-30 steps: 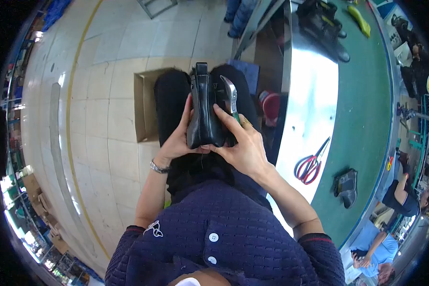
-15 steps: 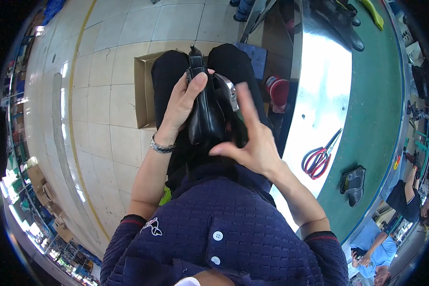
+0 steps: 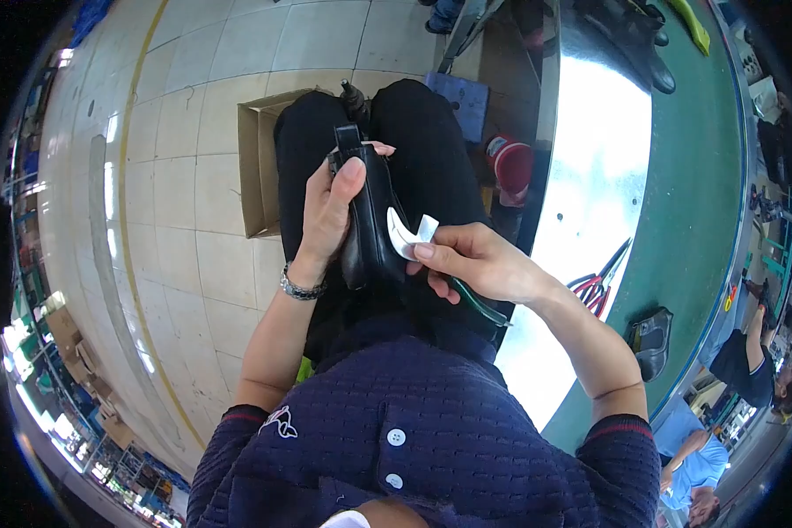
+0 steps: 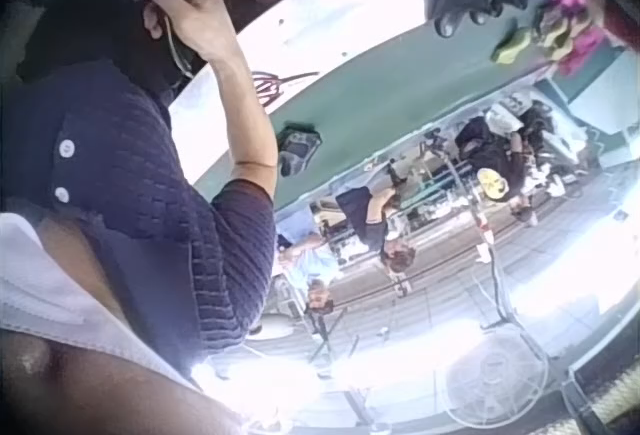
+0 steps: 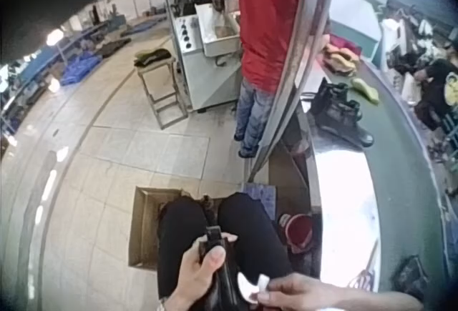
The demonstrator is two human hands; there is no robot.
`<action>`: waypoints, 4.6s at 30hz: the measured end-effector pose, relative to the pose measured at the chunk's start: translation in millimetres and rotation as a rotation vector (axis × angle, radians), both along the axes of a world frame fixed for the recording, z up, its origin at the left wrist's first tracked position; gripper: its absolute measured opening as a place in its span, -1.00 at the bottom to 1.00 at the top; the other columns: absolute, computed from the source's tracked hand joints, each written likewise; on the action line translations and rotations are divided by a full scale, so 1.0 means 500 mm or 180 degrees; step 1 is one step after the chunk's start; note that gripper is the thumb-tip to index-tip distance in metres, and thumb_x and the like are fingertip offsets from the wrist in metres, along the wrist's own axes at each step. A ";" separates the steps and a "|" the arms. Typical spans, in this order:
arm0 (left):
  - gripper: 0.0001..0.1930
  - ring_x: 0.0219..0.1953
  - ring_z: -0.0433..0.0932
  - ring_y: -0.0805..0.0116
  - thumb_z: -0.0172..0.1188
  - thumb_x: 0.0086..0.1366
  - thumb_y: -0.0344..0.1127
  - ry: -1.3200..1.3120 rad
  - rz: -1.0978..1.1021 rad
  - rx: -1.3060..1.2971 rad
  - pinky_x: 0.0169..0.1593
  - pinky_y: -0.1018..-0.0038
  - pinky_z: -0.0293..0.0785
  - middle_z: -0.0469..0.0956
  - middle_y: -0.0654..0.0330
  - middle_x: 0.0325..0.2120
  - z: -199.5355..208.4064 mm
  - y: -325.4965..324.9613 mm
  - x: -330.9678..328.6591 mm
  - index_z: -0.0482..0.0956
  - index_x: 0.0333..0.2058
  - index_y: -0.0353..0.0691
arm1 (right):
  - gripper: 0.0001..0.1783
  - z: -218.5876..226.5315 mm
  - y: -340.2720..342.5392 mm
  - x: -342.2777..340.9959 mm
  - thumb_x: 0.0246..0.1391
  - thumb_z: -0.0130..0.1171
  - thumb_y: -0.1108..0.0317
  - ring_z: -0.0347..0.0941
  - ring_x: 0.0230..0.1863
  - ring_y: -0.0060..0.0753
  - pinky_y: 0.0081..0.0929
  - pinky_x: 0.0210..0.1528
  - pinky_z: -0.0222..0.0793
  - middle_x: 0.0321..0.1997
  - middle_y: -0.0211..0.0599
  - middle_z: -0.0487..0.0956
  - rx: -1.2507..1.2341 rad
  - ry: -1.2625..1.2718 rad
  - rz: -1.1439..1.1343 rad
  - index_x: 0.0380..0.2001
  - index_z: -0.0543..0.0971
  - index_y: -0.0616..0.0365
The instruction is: The recorder is lasting a black leather boot, using pliers and scissors to pull, trim, and secure the upper to the last and insole.
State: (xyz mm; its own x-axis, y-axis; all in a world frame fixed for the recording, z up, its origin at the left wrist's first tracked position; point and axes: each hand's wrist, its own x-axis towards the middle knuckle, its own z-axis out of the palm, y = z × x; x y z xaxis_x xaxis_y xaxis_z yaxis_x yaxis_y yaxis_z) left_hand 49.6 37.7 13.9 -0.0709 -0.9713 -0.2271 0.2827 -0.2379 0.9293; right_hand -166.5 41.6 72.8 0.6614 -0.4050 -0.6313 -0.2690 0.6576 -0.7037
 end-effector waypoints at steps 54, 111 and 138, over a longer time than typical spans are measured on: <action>-0.70 -0.40 0.22 0.70 0.10 0.39 -0.08 0.0233 0.0440 -0.0112 -0.29 0.68 0.21 0.31 0.45 -0.46 -0.011 -0.007 -0.002 0.43 -0.34 -0.22 | -0.32 0.055 -0.014 0.053 0.32 -0.14 -0.12 0.38 -0.76 -0.62 -0.67 -0.61 0.29 -0.79 -0.44 0.41 -0.0452 0.0789 0.0592 -0.69 0.49 0.19; 0.31 0.32 0.01 0.13 0.58 -0.24 -0.15 -0.0241 -0.0901 -0.0012 0.34 0.11 -0.03 0.01 0.03 0.24 0.034 0.096 0.070 -0.27 0.32 -0.16 | -0.48 -0.035 0.130 0.098 -0.26 0.50 0.32 0.62 -0.11 -0.08 -0.39 -0.11 0.58 -0.12 0.06 0.62 -0.4339 0.1086 -0.0742 -0.20 0.57 0.37; -0.33 0.04 0.32 0.45 0.31 0.11 -0.10 0.1024 -0.0240 0.0157 0.18 0.49 0.20 0.36 0.27 -0.05 -0.048 0.057 -0.006 0.29 0.16 -0.15 | -0.73 0.028 -0.120 0.105 0.02 0.29 0.20 0.46 -0.58 -0.43 -0.50 -0.46 0.31 -0.57 -0.19 0.59 -0.3455 0.0511 0.0047 -0.41 0.68 0.23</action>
State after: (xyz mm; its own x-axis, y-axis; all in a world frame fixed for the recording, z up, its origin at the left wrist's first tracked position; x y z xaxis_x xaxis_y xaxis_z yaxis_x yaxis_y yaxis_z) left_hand 46.7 66.2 -10.1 -0.2178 -0.9490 -0.2281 0.5397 -0.3118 0.7820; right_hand -113.8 -18.4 86.8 0.6128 -0.7899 -0.0225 -0.4119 -0.2950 -0.8622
